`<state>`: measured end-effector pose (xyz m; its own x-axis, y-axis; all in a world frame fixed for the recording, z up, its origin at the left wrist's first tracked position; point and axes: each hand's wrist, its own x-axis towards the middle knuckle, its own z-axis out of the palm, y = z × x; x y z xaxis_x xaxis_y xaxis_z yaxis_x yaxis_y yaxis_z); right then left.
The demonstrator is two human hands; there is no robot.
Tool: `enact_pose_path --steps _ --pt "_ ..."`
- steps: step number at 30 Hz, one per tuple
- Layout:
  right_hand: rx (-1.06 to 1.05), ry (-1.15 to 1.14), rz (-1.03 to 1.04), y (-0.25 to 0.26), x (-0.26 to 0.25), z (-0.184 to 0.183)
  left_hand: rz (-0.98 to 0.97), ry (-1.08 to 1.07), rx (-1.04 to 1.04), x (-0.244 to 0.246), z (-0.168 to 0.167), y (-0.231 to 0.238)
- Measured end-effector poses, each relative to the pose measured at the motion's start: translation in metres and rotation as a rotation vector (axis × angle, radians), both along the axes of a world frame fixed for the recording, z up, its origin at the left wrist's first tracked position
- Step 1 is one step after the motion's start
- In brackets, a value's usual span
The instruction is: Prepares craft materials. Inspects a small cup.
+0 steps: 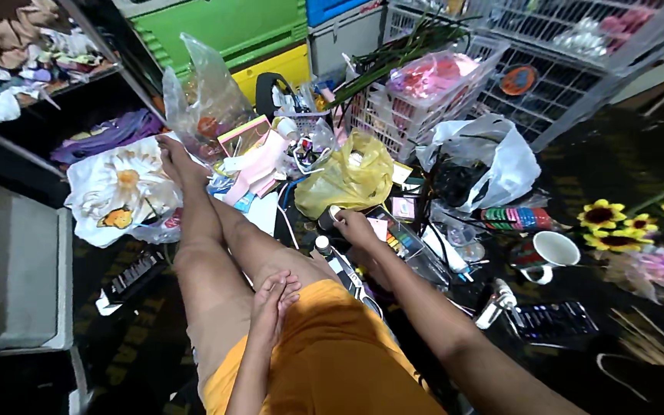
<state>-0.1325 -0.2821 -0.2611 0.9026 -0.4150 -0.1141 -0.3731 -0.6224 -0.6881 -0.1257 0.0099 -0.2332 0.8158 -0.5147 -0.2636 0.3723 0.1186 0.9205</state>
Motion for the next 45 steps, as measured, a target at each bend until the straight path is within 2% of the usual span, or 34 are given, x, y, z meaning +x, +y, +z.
enact_pose_path --steps 3,6,8,11,14,19,23,29,35,40,43,45 --pt "0.337 -0.164 0.172 0.016 -0.038 0.039 -0.046 -0.183 0.078 -0.005 0.004 -0.005" --pt "0.456 -0.193 0.372 0.038 -0.061 0.058 -0.128 -0.379 0.087 -0.011 0.007 -0.008" --pt "0.519 -0.225 0.396 0.052 -0.062 0.061 -0.175 -0.473 0.052 -0.012 0.002 -0.006" --pt "0.551 -0.268 0.392 0.072 -0.057 0.068 -0.07 -0.568 0.136 -0.012 -0.002 -0.005" --pt "0.424 -0.241 0.445 0.089 -0.054 0.078 0.037 -0.685 0.233 -0.01 -0.004 -0.004" --pt "0.288 -0.305 0.454 0.111 -0.051 0.079 -0.047 -0.596 0.112 -0.015 0.001 0.0" --pt "0.266 -0.33 0.392 0.123 -0.047 0.076 -0.073 -0.525 0.128 -0.018 0.003 -0.004" --pt "0.342 -0.434 0.334 0.132 -0.043 0.068 0.009 -0.487 0.121 -0.014 -0.004 0.0" --pt "0.352 -0.52 0.282 0.151 -0.044 0.059 0.004 -0.192 -0.106 -0.012 -0.004 0.008" --pt "0.398 -0.557 0.263 0.169 -0.054 0.058 -0.038 -0.077 -0.126 -0.012 -0.002 0.03" --pt "0.492 -0.635 0.23 0.161 -0.06 0.051 -0.055 -0.002 -0.183 -0.014 -0.003 0.033" --pt "0.444 -0.563 0.131 0.137 -0.064 0.041 -0.079 0.058 -0.213 -0.01 -0.007 0.031"
